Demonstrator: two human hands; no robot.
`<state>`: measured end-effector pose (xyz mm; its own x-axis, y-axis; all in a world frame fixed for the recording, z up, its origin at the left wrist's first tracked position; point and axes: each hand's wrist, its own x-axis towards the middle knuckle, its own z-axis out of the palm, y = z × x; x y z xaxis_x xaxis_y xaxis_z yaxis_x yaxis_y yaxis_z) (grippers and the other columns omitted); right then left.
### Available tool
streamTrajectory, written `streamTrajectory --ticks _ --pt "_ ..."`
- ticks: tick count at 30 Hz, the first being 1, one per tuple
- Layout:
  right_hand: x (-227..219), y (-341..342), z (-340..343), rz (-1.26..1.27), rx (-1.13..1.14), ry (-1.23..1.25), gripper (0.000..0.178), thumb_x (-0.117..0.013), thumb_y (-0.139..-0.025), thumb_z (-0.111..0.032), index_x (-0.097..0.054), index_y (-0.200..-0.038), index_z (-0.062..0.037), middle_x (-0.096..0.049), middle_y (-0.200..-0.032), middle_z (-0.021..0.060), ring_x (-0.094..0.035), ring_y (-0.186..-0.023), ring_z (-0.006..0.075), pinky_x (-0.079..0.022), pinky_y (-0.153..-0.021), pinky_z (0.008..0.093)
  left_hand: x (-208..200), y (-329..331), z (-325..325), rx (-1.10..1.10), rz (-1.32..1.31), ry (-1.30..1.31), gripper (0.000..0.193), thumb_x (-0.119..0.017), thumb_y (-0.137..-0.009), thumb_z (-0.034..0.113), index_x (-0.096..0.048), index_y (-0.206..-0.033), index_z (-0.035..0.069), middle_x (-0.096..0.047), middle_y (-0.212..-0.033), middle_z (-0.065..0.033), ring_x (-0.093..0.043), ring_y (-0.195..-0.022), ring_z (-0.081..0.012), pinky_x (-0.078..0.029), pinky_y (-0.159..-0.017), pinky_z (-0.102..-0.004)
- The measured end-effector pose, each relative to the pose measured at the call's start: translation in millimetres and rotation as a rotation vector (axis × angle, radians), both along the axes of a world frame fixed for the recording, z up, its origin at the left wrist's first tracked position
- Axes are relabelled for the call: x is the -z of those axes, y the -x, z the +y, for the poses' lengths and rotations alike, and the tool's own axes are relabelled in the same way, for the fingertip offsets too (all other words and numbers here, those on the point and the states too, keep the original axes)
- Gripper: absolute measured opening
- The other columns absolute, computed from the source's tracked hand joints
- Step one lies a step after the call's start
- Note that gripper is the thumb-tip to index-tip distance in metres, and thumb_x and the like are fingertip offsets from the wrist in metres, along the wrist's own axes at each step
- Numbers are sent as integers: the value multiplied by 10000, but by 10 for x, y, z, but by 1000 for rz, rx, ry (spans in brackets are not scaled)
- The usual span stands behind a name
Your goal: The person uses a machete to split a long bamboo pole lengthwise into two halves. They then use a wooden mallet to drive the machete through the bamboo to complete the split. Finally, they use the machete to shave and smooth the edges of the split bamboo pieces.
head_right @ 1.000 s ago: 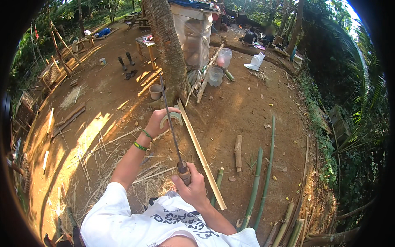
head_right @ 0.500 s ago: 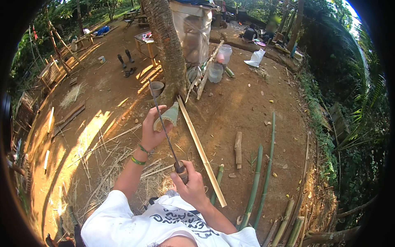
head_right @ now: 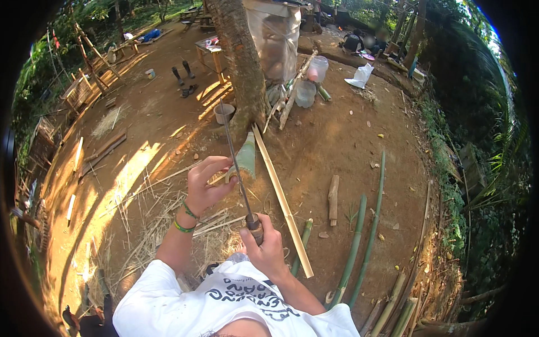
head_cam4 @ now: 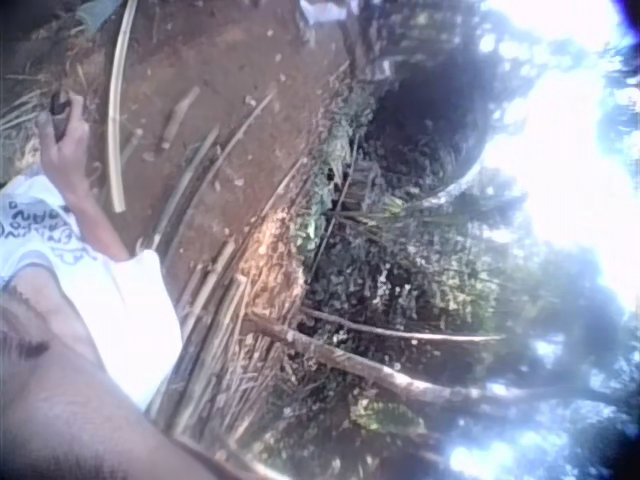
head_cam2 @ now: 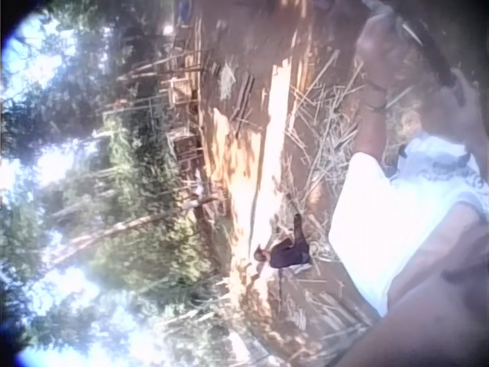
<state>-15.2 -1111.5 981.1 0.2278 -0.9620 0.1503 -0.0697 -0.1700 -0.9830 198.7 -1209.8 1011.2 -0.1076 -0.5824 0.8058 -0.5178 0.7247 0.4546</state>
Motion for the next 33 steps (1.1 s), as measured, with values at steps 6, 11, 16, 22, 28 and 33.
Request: streamTrajectory --ticks 6,11,16,22,28,33 --pt "-4 85 16 -35 22 18 353 -705 -973 -153 -557 -1241 23 -614 -682 18 -546 -587 70 -432 -539 265 120 181 -91 -57 -72 112 464 -869 -706 -8 -706 -1137 51 -738 -1053 -128 -744 -873 -250 -625 -729 -335" --pt "-69 109 71 -219 79 55 329 -712 -957 -80 -561 -1226 32 -635 -736 16 -546 -599 50 -419 -540 238 49 243 -114 54 -119 120 488 -893 -719 38 -699 -1165 75 -730 -1104 -131 -742 -925 -264 -620 -726 -347" --pt "-134 238 86 -58 103 147 309 -713 -964 -92 -568 -1204 38 -622 -737 6 -532 -602 38 -399 -526 234 63 257 -177 119 -93 44 518 -892 -742 47 -682 -1216 64 -712 -1157 -147 -738 -978 -255 -651 -780 -345" --pt "-36 214 137 -87 103 9 318 -711 -972 -136 -570 -1191 46 -586 -678 -9 -507 -581 40 -385 -514 241 114 221 -239 196 -18 -65 555 -899 -735 40 -670 -1241 46 -705 -1174 -152 -732 -1030 -241 -670 -848 -356" --pt "122 219 99 -134 101 -6 295 -707 -974 -136 -579 -1170 42 -575 -653 -19 -492 -562 33 -366 -496 245 107 236 -248 201 -17 -71 557 -907 -720 50 -678 -1228 40 -708 -1173 -151 -732 -1035 -242 -671 -846 -356" --pt "87 253 92 -119 97 -32 287 -710 -973 -136 -581 -1159 40 -558 -640 -30 -479 -555 27 -355 -491 247 82 259 -248 201 -29 -61 540 -906 -721 56 -687 -1215 40 -713 -1170 -147 -734 -1033 -245 -671 -837 -352"
